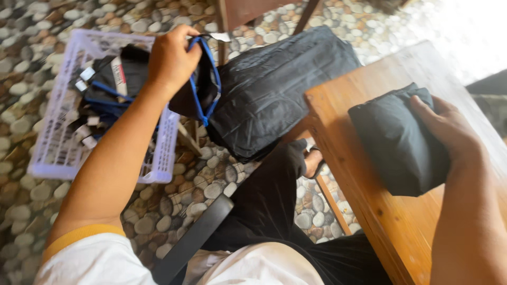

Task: The person places a small package on a wooden table and brushes it with a feather duster. They then retrieve a larger black plastic bag, place it on the table, and brush it. The person folds the bag into a smaller rectangular shape, ties it with a blue cord, and places it into a basket.

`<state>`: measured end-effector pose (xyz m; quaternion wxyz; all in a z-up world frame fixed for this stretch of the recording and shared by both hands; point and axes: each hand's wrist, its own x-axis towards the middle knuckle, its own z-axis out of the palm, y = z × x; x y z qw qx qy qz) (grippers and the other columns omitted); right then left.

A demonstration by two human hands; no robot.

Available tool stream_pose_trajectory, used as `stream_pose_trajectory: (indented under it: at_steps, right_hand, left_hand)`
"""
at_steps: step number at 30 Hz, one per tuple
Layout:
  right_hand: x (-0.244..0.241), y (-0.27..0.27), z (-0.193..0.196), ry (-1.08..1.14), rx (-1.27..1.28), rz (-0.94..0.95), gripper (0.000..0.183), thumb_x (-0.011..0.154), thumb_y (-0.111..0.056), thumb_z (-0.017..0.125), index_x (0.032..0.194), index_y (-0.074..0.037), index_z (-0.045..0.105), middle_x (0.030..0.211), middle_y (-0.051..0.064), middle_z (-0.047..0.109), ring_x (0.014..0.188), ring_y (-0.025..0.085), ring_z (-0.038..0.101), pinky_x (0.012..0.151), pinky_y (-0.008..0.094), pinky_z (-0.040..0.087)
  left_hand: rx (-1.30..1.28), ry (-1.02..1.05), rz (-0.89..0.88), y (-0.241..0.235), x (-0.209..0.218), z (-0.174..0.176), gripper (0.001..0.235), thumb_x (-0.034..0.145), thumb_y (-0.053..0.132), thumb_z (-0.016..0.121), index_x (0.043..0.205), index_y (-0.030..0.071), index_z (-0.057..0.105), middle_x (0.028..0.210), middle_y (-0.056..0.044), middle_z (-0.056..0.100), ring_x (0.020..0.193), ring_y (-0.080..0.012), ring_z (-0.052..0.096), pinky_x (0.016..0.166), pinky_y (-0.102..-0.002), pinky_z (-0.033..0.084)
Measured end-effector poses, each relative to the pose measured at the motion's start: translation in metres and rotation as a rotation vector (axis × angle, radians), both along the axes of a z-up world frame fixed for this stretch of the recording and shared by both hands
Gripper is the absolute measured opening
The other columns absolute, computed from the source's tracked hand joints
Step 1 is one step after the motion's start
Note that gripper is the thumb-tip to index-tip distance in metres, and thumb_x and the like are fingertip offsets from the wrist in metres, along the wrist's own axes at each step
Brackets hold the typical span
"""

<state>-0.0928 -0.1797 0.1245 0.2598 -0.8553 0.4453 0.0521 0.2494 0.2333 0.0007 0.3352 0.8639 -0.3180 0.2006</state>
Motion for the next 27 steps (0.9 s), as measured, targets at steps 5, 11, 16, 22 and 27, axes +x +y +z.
stream_pose_trajectory:
  at_steps: [5, 11, 16, 22, 27]
  right_hand:
    - [-0.055, -0.003, 0.013, -0.050, 0.038, -0.140, 0.060, 0.099, -0.060, 0.053, 0.141, -0.018, 0.061, 0.128, 0.013, 0.066, 0.108, 0.032, 0.062, 0.089, 0.047, 0.047]
    - [-0.149, -0.010, 0.010, -0.267, 0.034, -0.306, 0.047, 0.097, -0.052, 0.060, 0.133, -0.022, 0.067, 0.113, 0.000, 0.068, 0.098, 0.016, 0.061, 0.088, 0.032, 0.047]
    - [-0.230, -0.003, 0.020, -0.549, 0.168, -0.515, 0.047, 0.097, -0.040, 0.064, 0.140, -0.020, 0.064, 0.111, -0.004, 0.068, 0.092, 0.009, 0.063, 0.083, 0.024, 0.054]
    - [-0.307, 0.006, 0.026, -0.609, 0.104, -0.595, 0.048, 0.096, -0.038, 0.065, 0.139, -0.017, 0.064, 0.112, -0.005, 0.068, 0.098, 0.007, 0.063, 0.086, 0.022, 0.054]
    - [-0.346, 0.013, 0.023, -0.635, 0.073, -0.617, 0.048, 0.094, -0.039, 0.067, 0.135, -0.015, 0.065, 0.109, -0.004, 0.069, 0.096, 0.008, 0.065, 0.082, 0.023, 0.056]
  left_hand:
    - [0.003, -0.078, -0.154, -0.125, -0.076, 0.059, 0.013, 0.086, 0.023, 0.072, 0.093, 0.014, 0.065, 0.076, -0.013, 0.073, 0.072, -0.0425, 0.070, 0.058, -0.054, 0.051]
    - [0.195, 0.000, -0.333, -0.275, -0.169, 0.097, 0.030, 0.086, 0.029, 0.066, 0.101, 0.006, 0.054, 0.085, -0.019, 0.071, 0.078, -0.0482, 0.068, 0.059, -0.060, 0.052]
    - [0.301, 0.031, -0.603, -0.372, -0.259, 0.096, 0.032, 0.090, 0.025, 0.069, 0.115, 0.007, 0.060, 0.102, -0.015, 0.070, 0.090, -0.0401, 0.071, 0.071, -0.052, 0.058]
    - [0.536, 0.130, -0.776, -0.437, -0.367, 0.092, 0.024, 0.088, 0.016, 0.057, 0.109, 0.014, 0.068, 0.100, -0.015, 0.073, 0.093, -0.0386, 0.072, 0.076, -0.048, 0.059]
    - [0.528, 0.113, -0.886, -0.459, -0.431, 0.084, 0.024, 0.088, 0.019, 0.057, 0.107, 0.011, 0.069, 0.100, -0.016, 0.074, 0.097, -0.0389, 0.071, 0.080, -0.048, 0.058]
